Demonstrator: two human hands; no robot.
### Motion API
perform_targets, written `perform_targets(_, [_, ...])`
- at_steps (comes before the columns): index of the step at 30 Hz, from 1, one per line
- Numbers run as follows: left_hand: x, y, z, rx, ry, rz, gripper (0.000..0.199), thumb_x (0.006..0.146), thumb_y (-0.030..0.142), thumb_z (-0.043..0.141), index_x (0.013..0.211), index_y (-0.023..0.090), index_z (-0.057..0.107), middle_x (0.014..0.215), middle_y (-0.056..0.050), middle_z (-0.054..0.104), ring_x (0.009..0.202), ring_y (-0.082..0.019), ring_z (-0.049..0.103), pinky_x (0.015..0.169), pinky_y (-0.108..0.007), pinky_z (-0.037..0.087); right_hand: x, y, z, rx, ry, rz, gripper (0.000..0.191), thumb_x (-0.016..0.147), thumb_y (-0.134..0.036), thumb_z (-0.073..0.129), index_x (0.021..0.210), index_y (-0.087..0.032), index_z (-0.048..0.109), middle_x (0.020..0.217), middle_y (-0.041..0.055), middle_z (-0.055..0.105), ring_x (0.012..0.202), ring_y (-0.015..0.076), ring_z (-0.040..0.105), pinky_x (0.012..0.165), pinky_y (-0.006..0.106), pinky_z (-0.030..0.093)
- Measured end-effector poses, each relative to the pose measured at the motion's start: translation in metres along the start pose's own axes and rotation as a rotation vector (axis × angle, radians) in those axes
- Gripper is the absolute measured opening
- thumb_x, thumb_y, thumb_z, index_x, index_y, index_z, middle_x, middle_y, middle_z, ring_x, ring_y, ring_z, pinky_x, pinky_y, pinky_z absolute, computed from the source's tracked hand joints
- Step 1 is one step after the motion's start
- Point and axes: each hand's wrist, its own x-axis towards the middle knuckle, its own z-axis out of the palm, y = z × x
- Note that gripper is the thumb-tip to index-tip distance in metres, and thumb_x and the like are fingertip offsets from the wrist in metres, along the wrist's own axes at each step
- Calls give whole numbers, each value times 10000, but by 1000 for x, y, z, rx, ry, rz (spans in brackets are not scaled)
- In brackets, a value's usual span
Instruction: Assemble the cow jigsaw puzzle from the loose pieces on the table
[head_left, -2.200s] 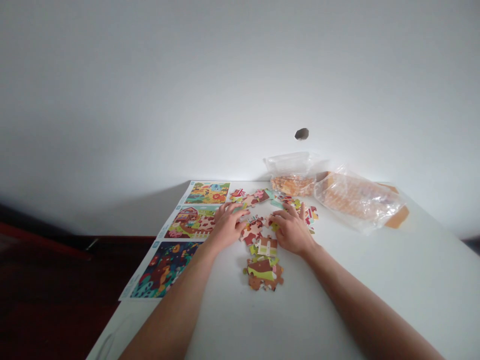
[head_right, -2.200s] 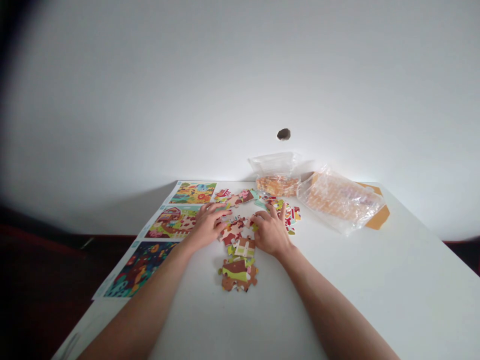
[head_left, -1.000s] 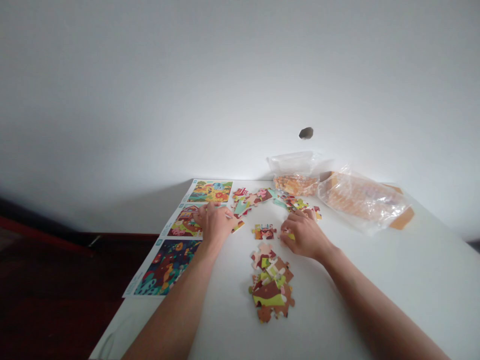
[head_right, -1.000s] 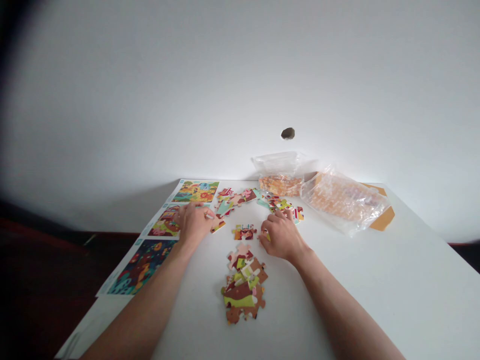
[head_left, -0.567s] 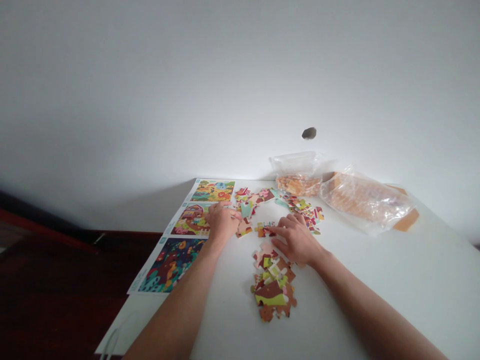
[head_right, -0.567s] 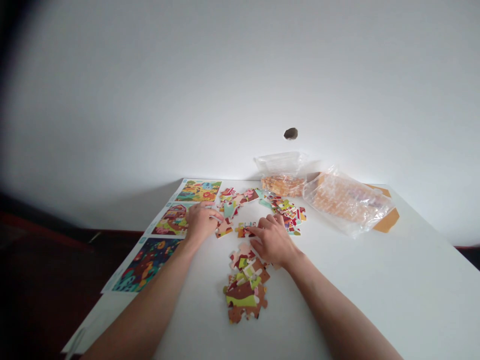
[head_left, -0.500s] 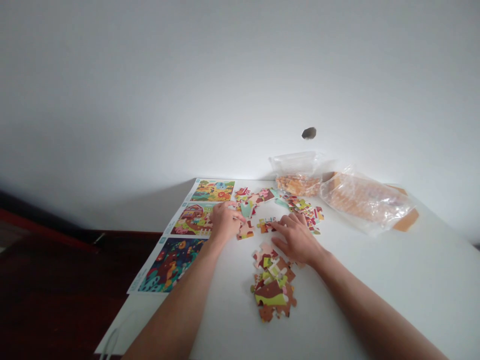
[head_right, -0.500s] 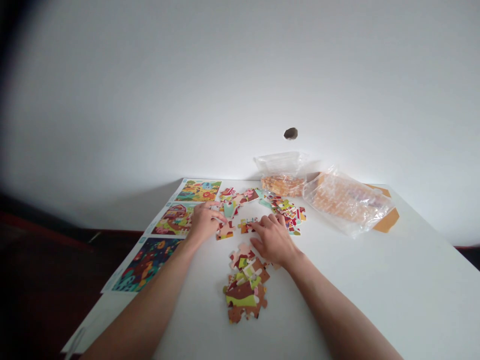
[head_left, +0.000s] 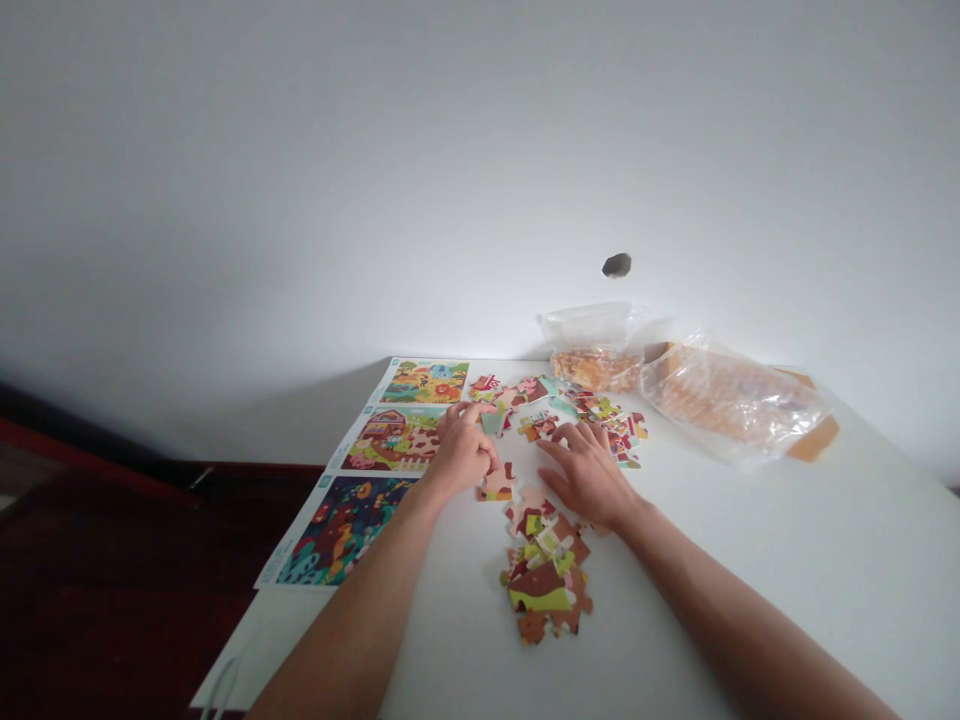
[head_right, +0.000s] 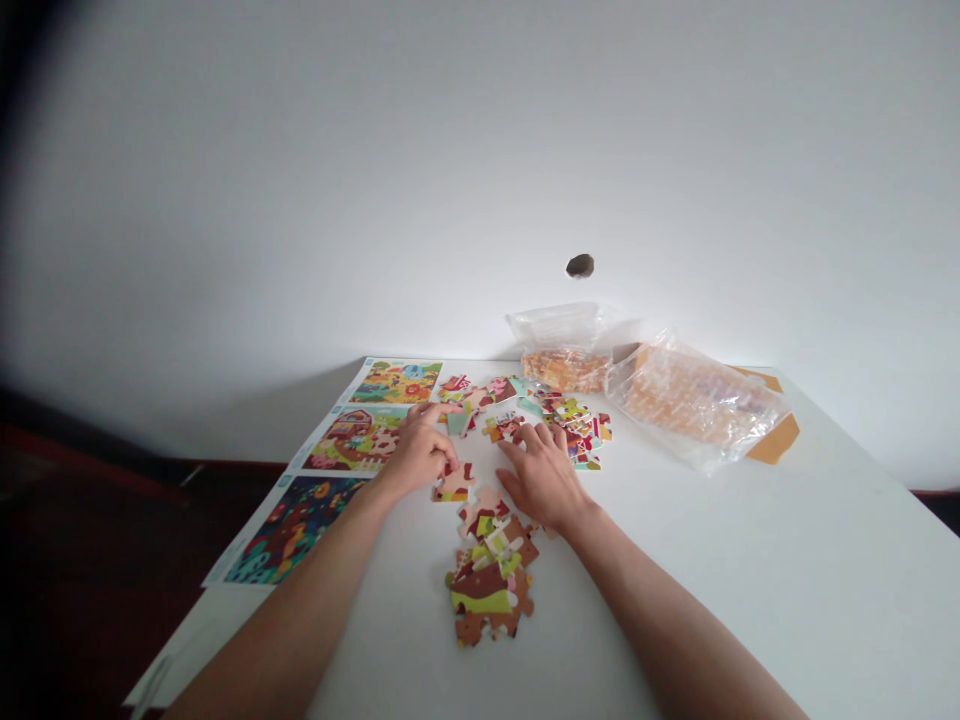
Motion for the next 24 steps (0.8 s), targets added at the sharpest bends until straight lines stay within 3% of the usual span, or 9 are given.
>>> perform_targets(4, [2, -3, -1, 14, 87, -112, 518, 602, -55, 507, 814, 320, 795, 1264, 58, 650, 1225, -267, 476, 1085, -477, 352, -2, -1, -2, 116, -20, -155, 343, 950, -376, 529, 1261, -263, 618, 1316, 87, 563, 1154, 279, 456, 1060, 488, 251])
perform_targets(7, [2, -4, 1, 4, 65, -158, 632, 604, -52, 483, 1035, 317, 760, 1216, 45, 690, 1230, -272, 484, 1075, -477, 366, -3, -4, -2, 147, -68, -182, 321, 944, -382, 535, 1224, -266, 641, 1330, 72, 571, 1204, 281, 444, 1096, 508, 203])
perform_targets(12, [2, -3, 4, -52, 14, 10, 649, 609, -66, 441, 1029, 317, 755, 1087, 57, 738, 1220, -230, 507, 1090, -427, 351, -3, -3, 0, 127, -80, -151, 346, 947, -365, 529, 1266, -266, 617, 1418, 69, 513, 1303, 281, 387, 1133, 538, 157])
perform_targets(15, [2, -5, 5, 13, 97, -93, 667, 637, -48, 459, 1159, 295, 696, 1206, 32, 691, 1209, -256, 500, 1074, -434, 357, -3, -1, 2, 101, -106, -144, 388, 952, -409, 525, 1316, -284, 581, 1480, 64, 456, 1373, 309, 309, 1142, 599, 111])
perform_targets(18, [1, -7, 5, 102, 85, -203, 651, 690, 22, 517, 1283, 274, 607, 1284, -19, 642, 1232, -317, 459, 1059, -478, 347, -2, 0, 5, 74, -133, -135, 420, 966, -462, 493, 1350, -303, 552, 1495, 61, 442, 1390, 339, 278, 1129, 675, 23])
perform_targets(24, [0, -1, 2, 139, 41, -164, 475, 790, 129, 548, 1226, 292, 641, 1145, -46, 662, 1140, -307, 477, 1016, -482, 349, 1, 1, 11, -34, -62, 1, 489, 963, -527, 466, 1380, -281, 537, 1506, 73, 422, 1404, 387, 229, 1121, 701, -22])
